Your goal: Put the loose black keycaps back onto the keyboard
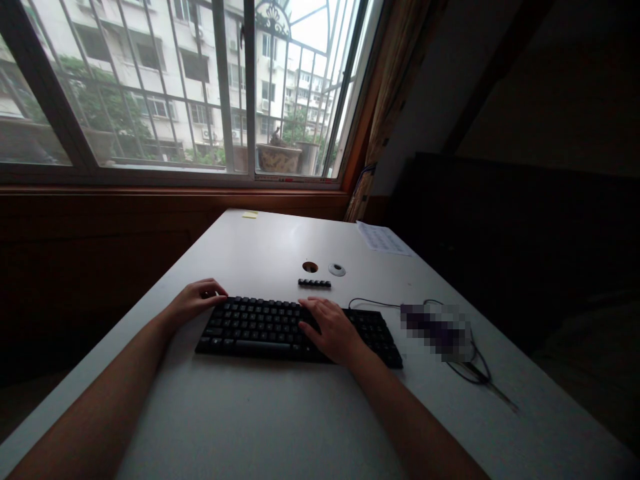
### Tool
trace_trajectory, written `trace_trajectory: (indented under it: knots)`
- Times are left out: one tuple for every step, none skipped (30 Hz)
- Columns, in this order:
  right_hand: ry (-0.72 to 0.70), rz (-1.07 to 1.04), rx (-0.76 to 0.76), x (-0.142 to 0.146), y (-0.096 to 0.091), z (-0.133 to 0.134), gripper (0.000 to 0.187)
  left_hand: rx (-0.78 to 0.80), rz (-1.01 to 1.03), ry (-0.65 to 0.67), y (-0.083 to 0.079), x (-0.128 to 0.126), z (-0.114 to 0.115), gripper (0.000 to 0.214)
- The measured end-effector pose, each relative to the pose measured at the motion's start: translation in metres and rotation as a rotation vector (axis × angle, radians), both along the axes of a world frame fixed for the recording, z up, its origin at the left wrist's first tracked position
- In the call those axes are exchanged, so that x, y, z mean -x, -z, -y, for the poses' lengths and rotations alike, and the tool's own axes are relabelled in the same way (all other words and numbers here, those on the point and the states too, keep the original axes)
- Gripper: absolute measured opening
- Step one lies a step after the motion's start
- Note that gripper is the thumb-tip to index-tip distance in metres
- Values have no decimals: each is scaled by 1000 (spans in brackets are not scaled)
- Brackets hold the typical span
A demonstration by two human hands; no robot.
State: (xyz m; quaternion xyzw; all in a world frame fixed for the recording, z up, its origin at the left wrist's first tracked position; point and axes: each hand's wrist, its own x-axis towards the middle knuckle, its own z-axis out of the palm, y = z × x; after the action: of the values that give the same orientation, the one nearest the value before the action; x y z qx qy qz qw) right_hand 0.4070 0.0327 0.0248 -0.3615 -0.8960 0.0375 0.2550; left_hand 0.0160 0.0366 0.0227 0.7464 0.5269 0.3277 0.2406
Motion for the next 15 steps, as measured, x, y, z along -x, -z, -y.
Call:
trace_trajectory:
  knots:
    - [0, 1, -4, 0, 0, 0, 45, 0, 2, 2, 0, 0, 0, 29]
    - [-1, -2, -12, 0, 0, 0, 46, 0, 4, 3, 0, 0, 0, 28]
    - [-3, -4, -21, 0, 0, 1, 46, 1, 4, 4, -1, 0, 0, 28]
    - [-4, -3, -28, 0, 0, 1, 46, 1, 3, 4, -1, 0, 0, 28]
    - [0, -2, -30, 0, 0, 1, 46, 1, 1, 4, -1, -1, 0, 28]
    - [6, 0, -31, 0, 0, 1, 46, 0, 0, 4, 0, 0, 0, 28]
    - [14, 0, -34, 0, 0, 1, 45, 0, 0, 5, 0, 0, -1, 29]
    - [20, -1, -41, 0, -1, 1, 45, 0, 2, 4, 0, 0, -1, 29]
    - [21, -3, -51, 0, -1, 1, 45, 0, 3, 4, 0, 0, -1, 29]
    - [18, -4, -59, 0, -1, 0, 46, 0, 4, 4, 1, 0, -1, 29]
    - [15, -5, -63, 0, -1, 0, 47, 1, 3, 3, 1, 0, -1, 29]
    - [12, -3, -62, 0, -1, 0, 47, 1, 0, 3, 1, 1, -1, 29]
    - [10, -2, -59, 0, -1, 0, 46, 1, -1, 1, 2, 1, -1, 29]
    - [9, -1, -57, 0, -1, 0, 46, 0, -2, 1, 2, 1, -1, 29]
    - [7, -3, -58, 0, -1, 0, 46, -1, 0, 1, 2, 1, -1, 28]
